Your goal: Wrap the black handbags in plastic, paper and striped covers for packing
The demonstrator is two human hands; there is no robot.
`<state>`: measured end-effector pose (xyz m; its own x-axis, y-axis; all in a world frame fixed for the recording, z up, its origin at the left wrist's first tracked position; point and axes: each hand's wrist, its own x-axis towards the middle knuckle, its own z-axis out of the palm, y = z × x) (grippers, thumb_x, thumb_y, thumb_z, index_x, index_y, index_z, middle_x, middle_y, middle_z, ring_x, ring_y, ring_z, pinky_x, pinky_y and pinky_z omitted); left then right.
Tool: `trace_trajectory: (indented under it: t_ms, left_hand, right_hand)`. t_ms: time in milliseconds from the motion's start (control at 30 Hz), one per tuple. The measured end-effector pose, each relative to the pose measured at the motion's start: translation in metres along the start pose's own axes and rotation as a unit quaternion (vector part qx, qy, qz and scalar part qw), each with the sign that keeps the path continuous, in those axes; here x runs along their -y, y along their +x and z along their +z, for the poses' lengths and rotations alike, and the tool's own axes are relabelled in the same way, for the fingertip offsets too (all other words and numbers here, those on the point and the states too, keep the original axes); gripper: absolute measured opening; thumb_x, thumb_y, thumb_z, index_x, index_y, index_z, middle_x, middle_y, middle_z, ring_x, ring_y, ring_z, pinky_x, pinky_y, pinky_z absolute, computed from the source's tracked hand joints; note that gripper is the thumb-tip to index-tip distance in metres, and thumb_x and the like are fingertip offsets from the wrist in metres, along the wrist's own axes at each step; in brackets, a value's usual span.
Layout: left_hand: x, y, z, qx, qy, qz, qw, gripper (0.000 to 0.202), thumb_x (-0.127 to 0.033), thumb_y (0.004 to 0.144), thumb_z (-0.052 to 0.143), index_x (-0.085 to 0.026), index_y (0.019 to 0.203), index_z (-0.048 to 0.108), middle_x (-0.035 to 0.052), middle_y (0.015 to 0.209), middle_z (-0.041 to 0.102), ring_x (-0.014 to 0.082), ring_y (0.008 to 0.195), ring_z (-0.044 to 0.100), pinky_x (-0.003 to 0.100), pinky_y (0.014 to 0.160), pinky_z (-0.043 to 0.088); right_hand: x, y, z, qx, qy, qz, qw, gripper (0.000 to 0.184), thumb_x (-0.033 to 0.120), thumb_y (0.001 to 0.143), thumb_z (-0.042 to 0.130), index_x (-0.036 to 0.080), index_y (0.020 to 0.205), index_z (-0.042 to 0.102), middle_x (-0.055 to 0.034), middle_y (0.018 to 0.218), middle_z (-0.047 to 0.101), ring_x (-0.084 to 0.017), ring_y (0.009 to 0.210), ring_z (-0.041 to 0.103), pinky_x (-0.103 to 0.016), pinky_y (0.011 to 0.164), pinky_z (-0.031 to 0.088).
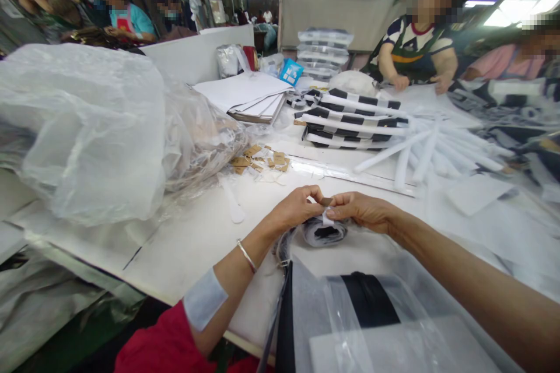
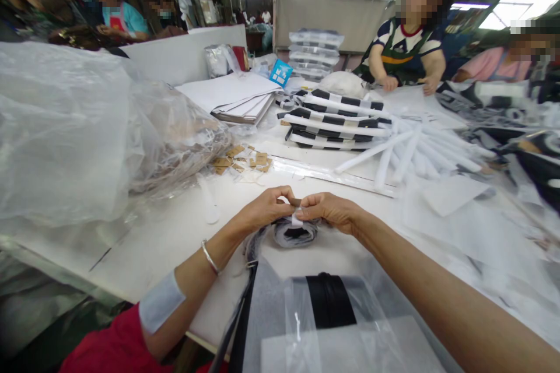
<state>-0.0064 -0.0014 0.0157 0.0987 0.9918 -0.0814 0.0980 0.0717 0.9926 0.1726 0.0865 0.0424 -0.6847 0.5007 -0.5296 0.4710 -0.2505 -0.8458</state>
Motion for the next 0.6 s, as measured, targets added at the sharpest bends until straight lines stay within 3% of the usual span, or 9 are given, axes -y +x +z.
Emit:
trace_trajectory:
  t_ms: [267, 600]
  left_hand:
    - [0.003, 0.004, 0.001, -0.05, -0.041, 0.01, 0.998, 0.03, -0.026, 0.063, 0.071, -0.019, 0.085, 0.051, -0.0044, 0.077, 0.055, 0.0095, 0.066, 0.047, 0.02, 0.058, 0.035]
    - [0.003, 0.005, 0.0, -0.026, -0.065, -0.026, 0.997, 0.031, -0.024, 0.062, 0.068, -0.018, 0.088, 0.053, -0.0012, 0.088, 0.058, 0.0122, 0.078, 0.051, 0.022, 0.068, 0.039]
  right_hand:
    - [0.003, -0.004, 0.016, -0.065, 0.113, 0.012, 0.991, 0.032, 0.028, 0.047, 0.091, 0.017, 0.067, 0.069, 0.0006, 0.066, 0.067, -0.012, 0.062, 0.057, -0.024, 0.062, 0.042]
    - [0.004, -0.001, 0.025, -0.123, 0.11, -0.007, 0.986, 0.021, 0.024, 0.045, 0.082, 0.015, 0.056, 0.066, -0.0008, 0.054, 0.062, -0.011, 0.051, 0.05, -0.025, 0.052, 0.038]
